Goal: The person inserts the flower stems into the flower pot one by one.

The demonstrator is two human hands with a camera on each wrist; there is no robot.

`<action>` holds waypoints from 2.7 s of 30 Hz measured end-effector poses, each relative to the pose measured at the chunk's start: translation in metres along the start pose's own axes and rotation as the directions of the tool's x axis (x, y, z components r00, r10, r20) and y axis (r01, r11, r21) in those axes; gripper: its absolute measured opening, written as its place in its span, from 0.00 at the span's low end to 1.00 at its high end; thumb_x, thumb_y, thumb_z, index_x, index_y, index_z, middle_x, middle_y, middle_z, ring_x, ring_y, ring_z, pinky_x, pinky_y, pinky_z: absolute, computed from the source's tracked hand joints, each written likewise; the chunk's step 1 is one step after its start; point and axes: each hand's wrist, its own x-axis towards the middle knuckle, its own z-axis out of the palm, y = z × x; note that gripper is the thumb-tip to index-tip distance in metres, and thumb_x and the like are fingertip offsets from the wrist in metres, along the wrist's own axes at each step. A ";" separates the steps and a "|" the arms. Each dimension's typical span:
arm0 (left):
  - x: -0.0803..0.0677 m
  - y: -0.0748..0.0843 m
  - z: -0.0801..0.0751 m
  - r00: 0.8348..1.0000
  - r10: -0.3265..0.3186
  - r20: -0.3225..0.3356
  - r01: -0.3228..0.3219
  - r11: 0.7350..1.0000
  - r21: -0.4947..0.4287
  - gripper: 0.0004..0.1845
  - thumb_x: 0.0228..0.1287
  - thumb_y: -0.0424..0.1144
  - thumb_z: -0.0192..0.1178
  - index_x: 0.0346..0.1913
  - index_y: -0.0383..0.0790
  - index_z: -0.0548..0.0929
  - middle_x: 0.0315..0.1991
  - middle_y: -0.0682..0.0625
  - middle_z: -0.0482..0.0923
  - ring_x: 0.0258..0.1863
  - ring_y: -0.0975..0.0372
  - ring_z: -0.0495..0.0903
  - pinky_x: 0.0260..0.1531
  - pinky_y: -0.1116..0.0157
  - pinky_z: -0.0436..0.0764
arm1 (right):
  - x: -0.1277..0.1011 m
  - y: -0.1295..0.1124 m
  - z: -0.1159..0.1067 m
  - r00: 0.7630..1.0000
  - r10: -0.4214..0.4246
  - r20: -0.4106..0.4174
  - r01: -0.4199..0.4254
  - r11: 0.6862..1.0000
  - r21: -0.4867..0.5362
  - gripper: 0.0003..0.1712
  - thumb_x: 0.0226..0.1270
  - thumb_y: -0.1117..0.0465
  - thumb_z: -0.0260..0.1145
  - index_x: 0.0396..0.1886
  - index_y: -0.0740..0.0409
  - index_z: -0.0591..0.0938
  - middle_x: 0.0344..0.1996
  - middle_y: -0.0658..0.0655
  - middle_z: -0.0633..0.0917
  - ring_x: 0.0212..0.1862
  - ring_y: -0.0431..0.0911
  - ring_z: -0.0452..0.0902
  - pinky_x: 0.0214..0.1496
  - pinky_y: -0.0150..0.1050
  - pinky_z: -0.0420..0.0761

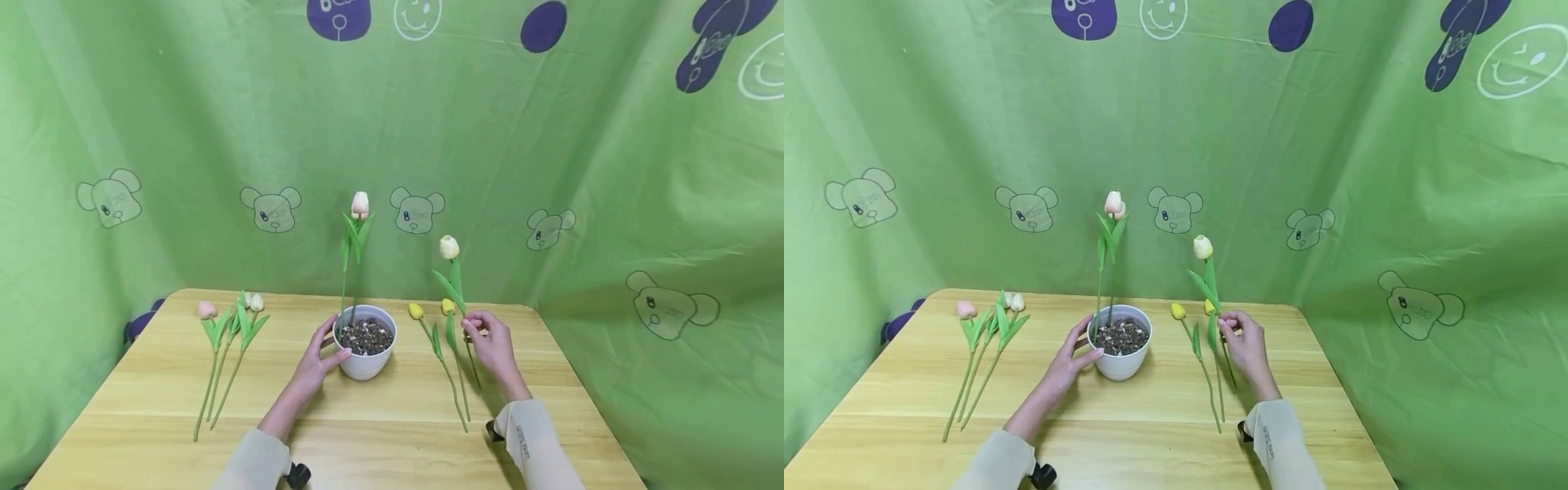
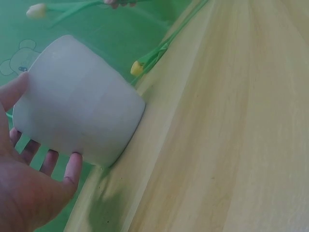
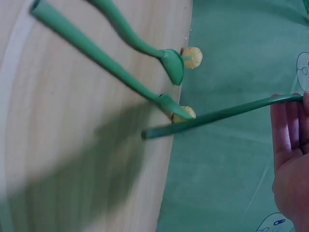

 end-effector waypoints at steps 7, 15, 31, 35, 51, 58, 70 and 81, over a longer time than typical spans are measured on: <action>0.000 0.000 0.000 1.000 0.004 0.002 -0.004 1.000 -0.011 0.46 0.65 0.44 0.70 0.81 0.62 0.58 0.83 0.45 0.51 0.78 0.42 0.59 0.72 0.35 0.66 | 0.004 -0.015 0.008 1.000 -0.030 0.003 0.030 0.995 0.094 0.10 0.74 0.66 0.66 0.48 0.70 0.82 0.37 0.61 0.83 0.39 0.40 0.80 0.41 0.38 0.91; 0.001 0.001 0.000 1.000 0.008 -0.002 -0.008 1.000 -0.013 0.45 0.66 0.43 0.70 0.81 0.62 0.58 0.83 0.45 0.52 0.78 0.42 0.59 0.71 0.35 0.66 | 0.003 -0.044 0.016 0.999 -0.007 0.045 -0.001 0.984 0.176 0.10 0.74 0.69 0.64 0.49 0.74 0.80 0.40 0.68 0.82 0.43 0.47 0.80 0.44 0.39 0.91; 0.000 0.002 -0.001 1.000 -0.007 -0.001 0.007 1.000 -0.004 0.46 0.65 0.44 0.70 0.81 0.62 0.58 0.83 0.45 0.52 0.78 0.42 0.59 0.71 0.35 0.67 | 0.021 -0.106 0.036 0.975 -0.219 0.037 0.205 0.951 0.232 0.10 0.74 0.68 0.65 0.48 0.72 0.79 0.38 0.68 0.83 0.40 0.42 0.83 0.41 0.38 0.91; 0.001 0.000 -0.001 1.000 0.005 -0.005 -0.005 1.000 0.002 0.46 0.65 0.45 0.70 0.81 0.61 0.58 0.83 0.46 0.52 0.78 0.42 0.60 0.71 0.35 0.66 | 0.029 -0.132 0.044 0.962 -0.268 0.043 0.247 0.930 0.272 0.11 0.74 0.68 0.65 0.48 0.74 0.78 0.38 0.68 0.82 0.40 0.48 0.84 0.41 0.37 0.90; -0.001 0.001 -0.001 1.000 0.010 -0.001 -0.010 1.000 -0.006 0.46 0.64 0.45 0.70 0.81 0.61 0.58 0.83 0.45 0.52 0.77 0.42 0.60 0.70 0.36 0.69 | 0.050 -0.142 0.106 0.960 -0.279 0.021 0.252 0.893 0.372 0.10 0.73 0.72 0.63 0.49 0.74 0.76 0.38 0.68 0.81 0.43 0.61 0.82 0.43 0.43 0.91; 0.000 -0.001 -0.002 1.000 0.007 -0.005 -0.007 1.000 -0.009 0.45 0.65 0.44 0.70 0.81 0.62 0.59 0.83 0.44 0.53 0.77 0.42 0.60 0.69 0.36 0.70 | 0.057 -0.129 0.128 0.964 -0.267 0.008 0.248 0.907 0.341 0.12 0.73 0.72 0.63 0.52 0.74 0.75 0.40 0.70 0.82 0.42 0.61 0.82 0.43 0.47 0.91; -0.001 0.000 0.000 1.000 0.015 -0.005 -0.015 1.000 -0.005 0.45 0.66 0.43 0.69 0.81 0.60 0.58 0.83 0.44 0.52 0.77 0.41 0.61 0.70 0.36 0.69 | 0.042 -0.150 0.133 0.953 -0.304 0.015 0.278 0.890 0.361 0.09 0.75 0.75 0.59 0.49 0.78 0.72 0.39 0.77 0.79 0.44 0.74 0.80 0.48 0.61 0.88; 0.001 0.000 0.000 1.000 0.024 -0.007 -0.025 1.000 -0.006 0.45 0.65 0.43 0.70 0.81 0.61 0.59 0.83 0.45 0.53 0.77 0.42 0.61 0.71 0.34 0.66 | 0.055 -0.114 0.151 0.957 -0.288 0.037 0.260 0.906 0.335 0.08 0.78 0.67 0.60 0.49 0.69 0.73 0.42 0.69 0.80 0.47 0.64 0.84 0.51 0.54 0.89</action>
